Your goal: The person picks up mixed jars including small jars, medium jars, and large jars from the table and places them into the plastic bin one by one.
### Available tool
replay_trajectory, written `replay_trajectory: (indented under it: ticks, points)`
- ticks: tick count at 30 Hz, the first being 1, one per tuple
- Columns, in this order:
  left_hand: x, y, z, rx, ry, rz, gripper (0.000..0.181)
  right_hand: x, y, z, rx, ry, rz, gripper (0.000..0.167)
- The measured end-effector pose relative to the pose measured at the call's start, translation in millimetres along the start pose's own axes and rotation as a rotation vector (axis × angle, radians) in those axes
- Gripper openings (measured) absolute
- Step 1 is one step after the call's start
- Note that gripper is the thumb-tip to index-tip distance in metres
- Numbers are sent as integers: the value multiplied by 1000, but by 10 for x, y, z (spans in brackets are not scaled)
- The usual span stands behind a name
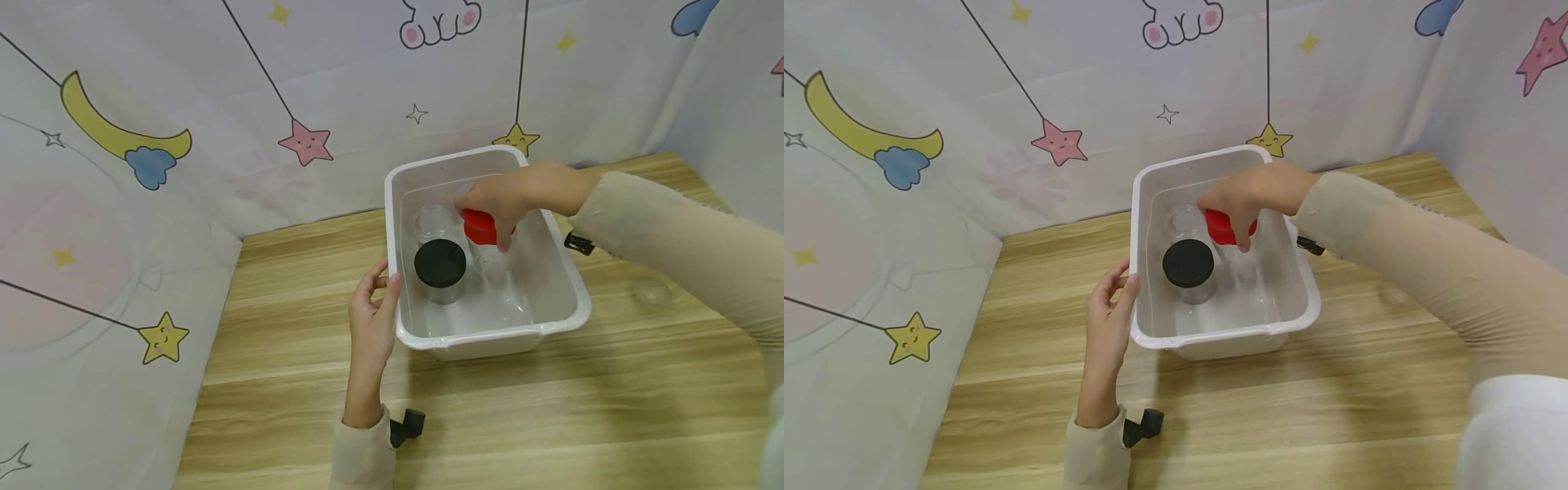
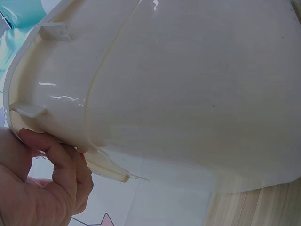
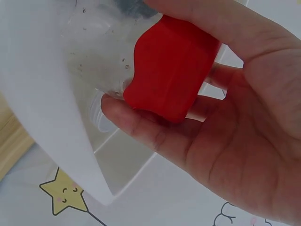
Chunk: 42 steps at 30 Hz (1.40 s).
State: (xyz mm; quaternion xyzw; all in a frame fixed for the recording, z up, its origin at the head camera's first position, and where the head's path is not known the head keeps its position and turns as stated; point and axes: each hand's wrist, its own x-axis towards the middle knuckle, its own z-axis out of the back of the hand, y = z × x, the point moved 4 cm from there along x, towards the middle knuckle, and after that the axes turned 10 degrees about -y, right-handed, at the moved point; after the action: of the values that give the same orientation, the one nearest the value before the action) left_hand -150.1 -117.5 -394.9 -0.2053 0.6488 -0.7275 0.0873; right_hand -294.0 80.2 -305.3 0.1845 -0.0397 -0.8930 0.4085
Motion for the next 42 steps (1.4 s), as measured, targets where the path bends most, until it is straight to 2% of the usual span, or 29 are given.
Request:
replay_trajectory:
  ticks: [18, 24, 31, 42]
  points:
    - [-1, 6, -1, 7, -7, 4, 38, 43, -25, -129, -22, 24, -15, 71]
    - [2, 7, -3, 4, -9, -1, 38, 67, -39, -146, -30, 34, -33, 71]
    - [-6, 6, -6, 1, -6, 11, 38, 106, -28, -150, -14, 49, -68, 79]
    - [-7, -8, 1, 4, 0, 7, 39, 177, -3, -154, -42, 66, -99, 79]
